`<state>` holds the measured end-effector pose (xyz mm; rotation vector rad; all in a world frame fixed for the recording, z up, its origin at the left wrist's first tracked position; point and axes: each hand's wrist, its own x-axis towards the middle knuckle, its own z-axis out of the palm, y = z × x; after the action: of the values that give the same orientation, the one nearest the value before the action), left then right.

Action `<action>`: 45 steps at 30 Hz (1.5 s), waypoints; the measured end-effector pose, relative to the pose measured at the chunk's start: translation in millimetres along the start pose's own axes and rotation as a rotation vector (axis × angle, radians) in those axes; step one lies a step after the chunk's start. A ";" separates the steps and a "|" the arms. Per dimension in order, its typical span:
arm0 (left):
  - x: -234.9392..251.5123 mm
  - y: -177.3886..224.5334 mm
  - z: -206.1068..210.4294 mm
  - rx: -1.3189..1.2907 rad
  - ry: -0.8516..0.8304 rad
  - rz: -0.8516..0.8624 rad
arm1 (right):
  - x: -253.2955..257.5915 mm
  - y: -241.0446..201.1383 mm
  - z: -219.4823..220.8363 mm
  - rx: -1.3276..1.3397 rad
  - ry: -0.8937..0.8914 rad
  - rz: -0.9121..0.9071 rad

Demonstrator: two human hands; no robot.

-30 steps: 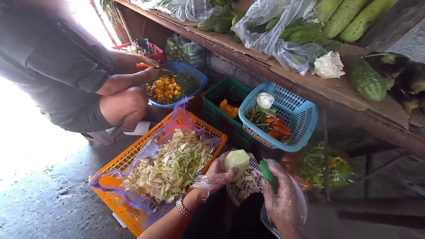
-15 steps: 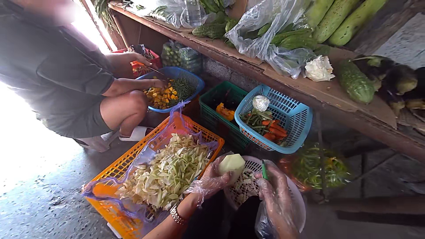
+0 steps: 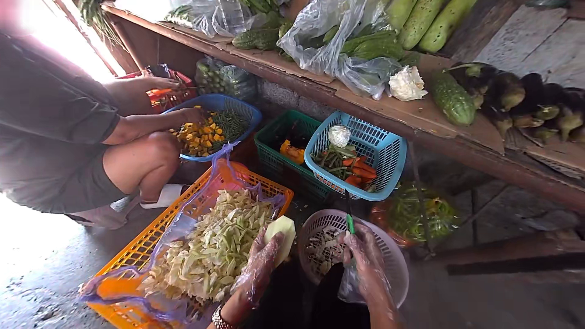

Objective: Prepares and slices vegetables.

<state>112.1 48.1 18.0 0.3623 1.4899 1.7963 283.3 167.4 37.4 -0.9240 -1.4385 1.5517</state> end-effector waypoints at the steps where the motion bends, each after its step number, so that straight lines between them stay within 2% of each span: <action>1: -2.5 -4.1 1.4 0.015 0.009 -0.009 | 7.1 3.7 -4.6 -0.188 0.079 -0.072; 2: -5.2 -7.7 2.7 0.033 0.017 -0.009 | 15.1 6.5 -10.8 -0.316 0.140 -0.139; 5: -11.8 -16.9 4.1 0.075 0.023 0.008 | 50.3 22.0 -30.4 -0.465 0.283 -0.301; 7: -12.1 -23.7 7.0 0.103 0.030 0.030 | 74.6 37.5 -43.0 -0.633 0.348 -0.312; 10: -11.5 -39.1 6.2 0.148 0.005 0.071 | 84.1 51.2 -44.8 -0.946 0.312 -0.050; 12: -11.3 -41.4 4.7 0.163 -0.021 0.102 | 72.3 57.7 -38.1 -0.980 0.227 0.042; 15: -10.4 -43.6 2.3 0.152 0.001 0.102 | 41.1 67.9 -32.6 -0.740 0.074 0.100; 16: -10.0 -43.1 1.5 0.136 0.008 0.095 | 32.9 67.7 -31.0 -0.565 0.051 0.174; 19: -8.8 -45.3 -0.2 0.104 0.025 0.092 | 11.3 55.9 -26.1 0.196 -0.043 0.287; 21: -8.9 -46.4 -0.2 0.080 0.025 0.104 | 4.0 44.5 -25.2 0.404 -0.117 0.257; 25: -11.4 -47.7 -2.2 0.059 0.027 0.146 | 1.5 26.5 -22.0 0.430 -0.136 0.164; 29: -10.6 -49.2 -3.7 0.047 0.036 0.155 | 4.4 28.7 -23.3 0.366 -0.131 0.133; 30: -10.4 -48.8 -3.0 0.044 0.045 0.152 | 6.3 32.0 -23.4 0.354 -0.074 0.144; 33: -9.1 -50.1 -3.4 0.032 0.045 0.175 | 18.3 41.0 -24.2 0.391 0.270 0.238; 35: -8.5 -50.5 -3.3 0.028 0.050 0.193 | 34.0 47.4 -33.2 0.383 0.387 0.288; 38: -8.6 -52.0 -3.0 0.038 0.044 0.214 | 66.3 52.2 -52.3 0.391 0.385 0.333; 42: -8.5 -53.6 -2.2 0.054 0.043 0.220 | 89.8 16.4 -53.3 0.371 0.279 0.333; 45: -8.9 -54.4 -2.6 0.049 0.053 0.214 | 87.1 1.2 -54.8 0.337 0.261 0.358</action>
<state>136.5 41.7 -31.1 0.5192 1.5842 1.9508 297.8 269.2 32.6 -1.1672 -0.8262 1.7840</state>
